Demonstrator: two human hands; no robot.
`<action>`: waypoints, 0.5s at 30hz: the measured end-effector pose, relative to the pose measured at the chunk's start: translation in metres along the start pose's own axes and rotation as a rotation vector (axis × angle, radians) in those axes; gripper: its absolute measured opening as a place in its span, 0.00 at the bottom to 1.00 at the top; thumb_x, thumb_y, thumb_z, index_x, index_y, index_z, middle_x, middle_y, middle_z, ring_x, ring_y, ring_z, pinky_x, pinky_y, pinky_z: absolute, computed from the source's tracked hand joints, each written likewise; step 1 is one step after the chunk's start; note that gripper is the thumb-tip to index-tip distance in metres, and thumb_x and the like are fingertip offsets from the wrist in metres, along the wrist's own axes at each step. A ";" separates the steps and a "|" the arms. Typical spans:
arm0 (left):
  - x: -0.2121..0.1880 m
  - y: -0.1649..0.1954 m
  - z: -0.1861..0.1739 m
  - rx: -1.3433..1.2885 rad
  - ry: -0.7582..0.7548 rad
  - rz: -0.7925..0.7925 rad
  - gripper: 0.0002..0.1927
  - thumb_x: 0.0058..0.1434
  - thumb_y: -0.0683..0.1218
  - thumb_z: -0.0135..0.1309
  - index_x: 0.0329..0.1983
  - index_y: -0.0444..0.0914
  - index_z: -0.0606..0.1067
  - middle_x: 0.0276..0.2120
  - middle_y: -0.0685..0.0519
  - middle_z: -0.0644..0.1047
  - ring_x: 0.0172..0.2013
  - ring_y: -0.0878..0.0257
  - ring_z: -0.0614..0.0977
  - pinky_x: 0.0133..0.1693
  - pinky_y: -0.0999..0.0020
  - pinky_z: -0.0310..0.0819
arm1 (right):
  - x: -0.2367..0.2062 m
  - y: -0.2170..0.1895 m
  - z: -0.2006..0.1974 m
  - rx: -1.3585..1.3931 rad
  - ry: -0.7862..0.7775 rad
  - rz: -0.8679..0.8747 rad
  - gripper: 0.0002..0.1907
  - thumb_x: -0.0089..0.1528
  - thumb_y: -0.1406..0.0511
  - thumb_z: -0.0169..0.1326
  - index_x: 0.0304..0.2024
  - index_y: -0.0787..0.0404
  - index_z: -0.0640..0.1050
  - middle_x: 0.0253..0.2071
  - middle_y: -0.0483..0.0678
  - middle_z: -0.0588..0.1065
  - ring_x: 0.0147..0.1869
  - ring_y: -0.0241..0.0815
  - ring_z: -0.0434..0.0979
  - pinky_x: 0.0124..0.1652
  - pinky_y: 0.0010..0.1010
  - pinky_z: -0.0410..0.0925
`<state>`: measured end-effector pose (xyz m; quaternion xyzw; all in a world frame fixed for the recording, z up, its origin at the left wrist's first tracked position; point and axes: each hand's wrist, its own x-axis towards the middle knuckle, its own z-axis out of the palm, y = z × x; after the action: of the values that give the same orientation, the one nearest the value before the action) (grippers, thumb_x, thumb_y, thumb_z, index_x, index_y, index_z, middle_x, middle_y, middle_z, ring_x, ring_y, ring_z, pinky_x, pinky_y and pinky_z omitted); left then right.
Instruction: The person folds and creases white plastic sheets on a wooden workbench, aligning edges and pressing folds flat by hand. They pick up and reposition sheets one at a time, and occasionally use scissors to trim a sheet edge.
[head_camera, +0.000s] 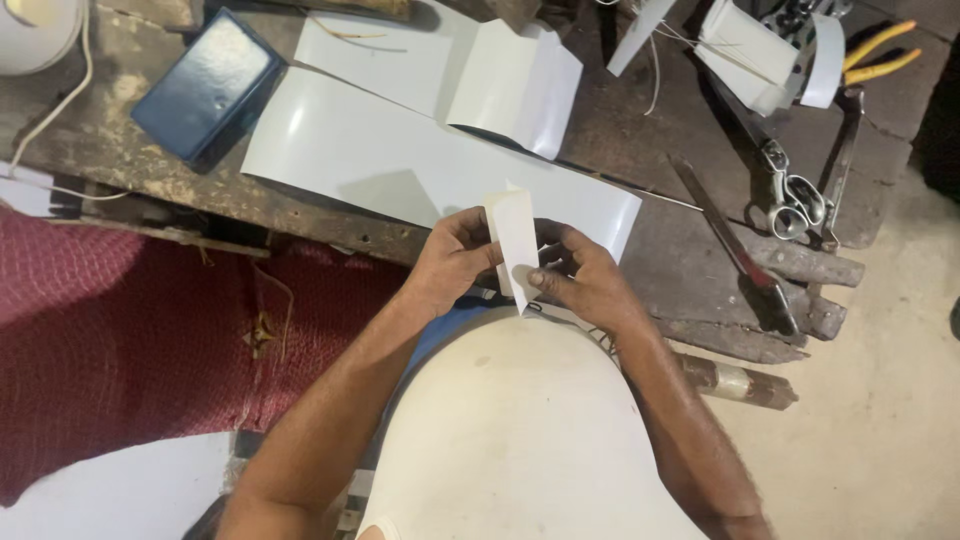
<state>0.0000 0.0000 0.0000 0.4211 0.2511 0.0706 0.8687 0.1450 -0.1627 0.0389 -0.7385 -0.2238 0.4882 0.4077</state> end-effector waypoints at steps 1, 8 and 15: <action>0.001 -0.006 0.003 -0.001 -0.003 0.012 0.16 0.62 0.39 0.61 0.51 0.29 0.75 0.40 0.47 0.83 0.39 0.62 0.85 0.41 0.67 0.85 | 0.000 0.009 -0.002 0.013 -0.029 0.010 0.47 0.49 0.54 0.69 0.68 0.61 0.68 0.49 0.54 0.79 0.48 0.44 0.80 0.46 0.36 0.77; -0.015 0.005 0.006 0.515 0.201 0.072 0.15 0.60 0.42 0.65 0.47 0.28 0.78 0.36 0.45 0.83 0.35 0.62 0.82 0.37 0.69 0.80 | 0.005 -0.004 0.022 -0.073 -0.060 -0.140 0.61 0.42 0.56 0.73 0.72 0.68 0.59 0.64 0.58 0.72 0.63 0.54 0.77 0.58 0.45 0.72; -0.033 0.027 -0.029 0.371 0.157 0.356 0.15 0.60 0.40 0.61 0.49 0.29 0.78 0.50 0.48 0.76 0.43 0.63 0.81 0.39 0.70 0.82 | 0.012 -0.031 0.048 -0.158 -0.212 0.084 0.50 0.46 0.63 0.72 0.69 0.63 0.66 0.59 0.57 0.77 0.63 0.51 0.79 0.61 0.43 0.73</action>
<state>-0.0403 0.0262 0.0183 0.6040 0.2483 0.2073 0.7284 0.1090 -0.1179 0.0488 -0.7213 -0.2723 0.5610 0.3015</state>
